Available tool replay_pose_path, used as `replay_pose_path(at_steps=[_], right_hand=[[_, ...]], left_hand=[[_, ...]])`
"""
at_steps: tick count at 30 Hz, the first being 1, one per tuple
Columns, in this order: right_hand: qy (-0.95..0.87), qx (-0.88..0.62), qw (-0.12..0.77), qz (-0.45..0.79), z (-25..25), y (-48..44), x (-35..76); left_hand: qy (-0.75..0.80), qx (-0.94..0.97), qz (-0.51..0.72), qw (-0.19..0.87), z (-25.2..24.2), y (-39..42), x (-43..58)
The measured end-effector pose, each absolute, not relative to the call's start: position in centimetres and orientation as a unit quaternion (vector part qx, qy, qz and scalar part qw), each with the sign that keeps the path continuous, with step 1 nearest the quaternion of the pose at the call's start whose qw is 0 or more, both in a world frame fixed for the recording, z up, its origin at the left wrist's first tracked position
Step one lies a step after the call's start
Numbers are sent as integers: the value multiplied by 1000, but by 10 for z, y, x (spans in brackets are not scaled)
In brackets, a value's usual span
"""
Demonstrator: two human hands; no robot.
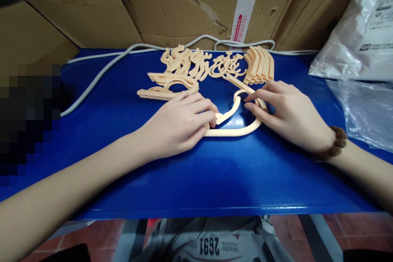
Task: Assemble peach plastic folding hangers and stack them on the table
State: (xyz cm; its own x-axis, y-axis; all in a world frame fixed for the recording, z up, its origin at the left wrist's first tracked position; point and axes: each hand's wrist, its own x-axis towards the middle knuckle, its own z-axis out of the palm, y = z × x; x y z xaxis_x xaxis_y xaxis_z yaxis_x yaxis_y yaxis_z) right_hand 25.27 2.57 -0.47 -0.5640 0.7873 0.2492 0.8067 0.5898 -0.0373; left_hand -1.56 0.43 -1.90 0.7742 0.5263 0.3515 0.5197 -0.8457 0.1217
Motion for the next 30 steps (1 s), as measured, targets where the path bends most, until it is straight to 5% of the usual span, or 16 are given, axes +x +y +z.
replay_pose_path(at_steps=[30], right_hand=[[-890,-437,108,-68,-5,25,251]], left_hand=[[284,943,171,-21,-18,5,-15]])
